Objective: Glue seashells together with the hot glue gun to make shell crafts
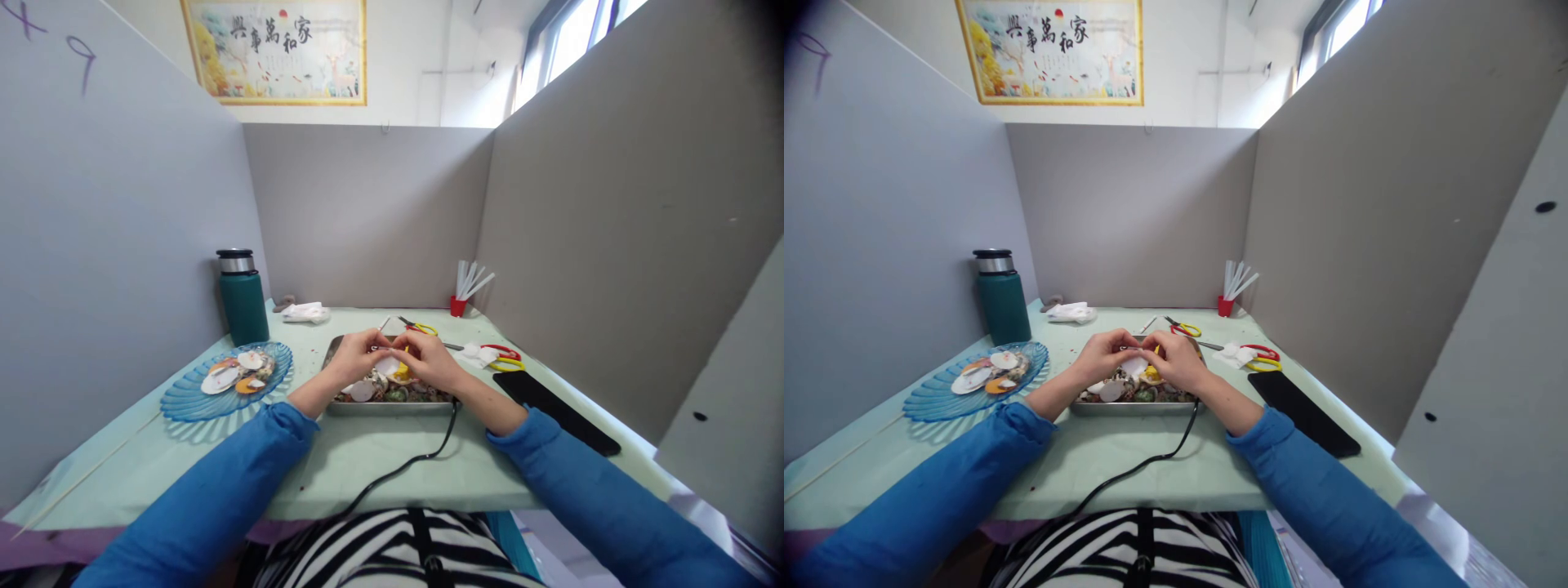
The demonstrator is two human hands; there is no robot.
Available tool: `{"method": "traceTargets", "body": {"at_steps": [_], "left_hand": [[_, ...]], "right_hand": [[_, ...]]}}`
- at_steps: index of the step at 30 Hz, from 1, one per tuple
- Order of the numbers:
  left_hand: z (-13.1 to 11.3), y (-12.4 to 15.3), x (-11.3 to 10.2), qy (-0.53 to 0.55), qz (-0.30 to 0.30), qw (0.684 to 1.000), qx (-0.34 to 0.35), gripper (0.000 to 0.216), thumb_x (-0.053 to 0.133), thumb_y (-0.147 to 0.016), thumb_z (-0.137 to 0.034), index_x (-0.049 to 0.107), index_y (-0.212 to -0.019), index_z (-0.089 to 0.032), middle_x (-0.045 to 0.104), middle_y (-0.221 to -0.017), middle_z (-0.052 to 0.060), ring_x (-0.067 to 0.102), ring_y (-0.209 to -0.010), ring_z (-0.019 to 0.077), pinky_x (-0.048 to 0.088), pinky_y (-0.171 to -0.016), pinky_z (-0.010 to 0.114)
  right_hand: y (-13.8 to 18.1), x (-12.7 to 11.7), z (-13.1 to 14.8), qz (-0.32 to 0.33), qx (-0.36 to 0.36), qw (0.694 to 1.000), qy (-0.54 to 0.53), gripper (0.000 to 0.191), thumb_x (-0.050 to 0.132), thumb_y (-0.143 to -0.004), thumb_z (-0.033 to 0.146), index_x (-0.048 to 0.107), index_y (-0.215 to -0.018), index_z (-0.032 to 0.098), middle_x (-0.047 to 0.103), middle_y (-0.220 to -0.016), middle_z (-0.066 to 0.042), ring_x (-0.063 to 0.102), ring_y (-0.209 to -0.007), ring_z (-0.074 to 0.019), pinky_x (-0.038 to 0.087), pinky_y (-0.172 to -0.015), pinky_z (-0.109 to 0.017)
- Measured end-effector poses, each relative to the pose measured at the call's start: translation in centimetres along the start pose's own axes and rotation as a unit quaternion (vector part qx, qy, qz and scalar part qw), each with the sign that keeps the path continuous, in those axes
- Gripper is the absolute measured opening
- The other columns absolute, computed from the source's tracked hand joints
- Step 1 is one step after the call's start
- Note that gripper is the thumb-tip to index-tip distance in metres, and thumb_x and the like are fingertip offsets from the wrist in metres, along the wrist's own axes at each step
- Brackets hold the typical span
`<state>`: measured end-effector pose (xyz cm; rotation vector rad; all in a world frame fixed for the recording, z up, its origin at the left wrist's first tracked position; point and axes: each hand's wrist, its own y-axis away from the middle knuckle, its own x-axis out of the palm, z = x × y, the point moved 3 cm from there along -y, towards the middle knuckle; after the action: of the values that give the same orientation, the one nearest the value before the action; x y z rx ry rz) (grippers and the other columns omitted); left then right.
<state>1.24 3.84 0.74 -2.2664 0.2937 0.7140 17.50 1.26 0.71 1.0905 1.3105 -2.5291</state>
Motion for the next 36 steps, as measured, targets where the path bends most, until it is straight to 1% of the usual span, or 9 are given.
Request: {"method": "traceTargets", "body": {"at_steps": [8, 13, 23, 27, 31, 33, 36], "left_hand": [[0.0, -0.1, -0.1, 0.009, 0.006, 1.000, -0.011, 0.023, 0.064, -0.072, -0.038, 0.066, -0.077, -0.015, 0.067, -0.071, 0.002, 0.055, -0.063, 0.0120, 0.041, -0.058, 0.021], [-0.1, 0.0, -0.1, 0.002, -0.002, 1.000, -0.008, 0.022, 0.064, -0.072, -0.036, 0.067, -0.077, -0.015, 0.066, -0.070, 0.001, 0.053, -0.063, 0.0119, 0.041, -0.058, 0.021], [0.3, -0.1, -0.1, 0.018, 0.005, 1.000, -0.017, 0.022, 0.064, -0.072, -0.036, 0.068, -0.079, -0.016, 0.068, -0.075, 0.002, 0.057, -0.068, 0.0131, 0.043, -0.062, 0.022], [0.7, -0.2, 0.1, 0.047, 0.027, 0.998, -0.032, 0.026, 0.063, -0.073, -0.038, 0.068, -0.085, -0.016, 0.068, -0.078, 0.003, 0.058, -0.069, 0.0137, 0.045, -0.062, 0.023], [1.0, -0.3, 0.4, 0.141, 0.024, 0.988, -0.061, 0.033, 0.064, -0.071, -0.038, 0.064, -0.095, -0.015, 0.067, -0.083, 0.004, 0.059, -0.065, 0.0130, 0.048, -0.058, 0.024], [1.1, -0.3, 0.4, 0.163, 0.013, 0.984, -0.074, 0.033, 0.065, -0.071, -0.039, 0.062, -0.093, -0.014, 0.065, -0.077, 0.003, 0.059, -0.061, 0.0125, 0.048, -0.056, 0.024], [1.1, -0.3, 0.3, 0.136, 0.006, 0.988, -0.074, 0.028, 0.064, -0.072, -0.039, 0.062, -0.086, -0.015, 0.062, -0.068, 0.000, 0.057, -0.056, 0.0114, 0.047, -0.053, 0.022]], "right_hand": [[0.1, 0.1, 0.0, 0.003, 0.005, 1.000, -0.001, 0.018, 0.056, -0.085, 0.033, 0.062, -0.083, 0.017, 0.059, -0.069, -0.001, 0.049, -0.059, -0.0107, 0.034, -0.054, -0.022], [0.2, 0.2, -0.2, 0.004, 0.011, 1.000, -0.017, 0.018, 0.055, -0.086, 0.034, 0.061, -0.086, 0.017, 0.061, -0.071, -0.001, 0.051, -0.058, -0.0109, 0.036, -0.055, -0.023], [0.2, 0.2, -0.1, 0.001, 0.025, 0.999, -0.028, 0.017, 0.055, -0.085, 0.033, 0.061, -0.084, 0.017, 0.061, -0.068, -0.001, 0.051, -0.057, -0.0104, 0.036, -0.053, -0.022], [0.1, 0.2, -0.4, -0.010, 0.043, 0.999, -0.019, 0.016, 0.056, -0.084, 0.031, 0.061, -0.083, 0.017, 0.062, -0.068, -0.001, 0.052, -0.057, -0.0109, 0.036, -0.054, -0.022], [0.0, 0.2, -0.8, -0.033, 0.057, 0.998, -0.016, 0.015, 0.056, -0.083, 0.031, 0.061, -0.083, 0.016, 0.063, -0.069, -0.002, 0.054, -0.058, -0.0114, 0.038, -0.056, -0.022], [0.0, 0.1, -0.9, -0.042, 0.053, 0.998, -0.014, 0.016, 0.056, -0.084, 0.031, 0.061, -0.083, 0.017, 0.063, -0.070, -0.002, 0.054, -0.059, -0.0115, 0.038, -0.056, -0.022], [0.0, -0.1, -0.7, -0.050, 0.042, 0.998, -0.004, 0.018, 0.056, -0.084, 0.034, 0.060, -0.086, 0.017, 0.063, -0.073, -0.002, 0.053, -0.059, -0.0114, 0.038, -0.057, -0.022]]}}
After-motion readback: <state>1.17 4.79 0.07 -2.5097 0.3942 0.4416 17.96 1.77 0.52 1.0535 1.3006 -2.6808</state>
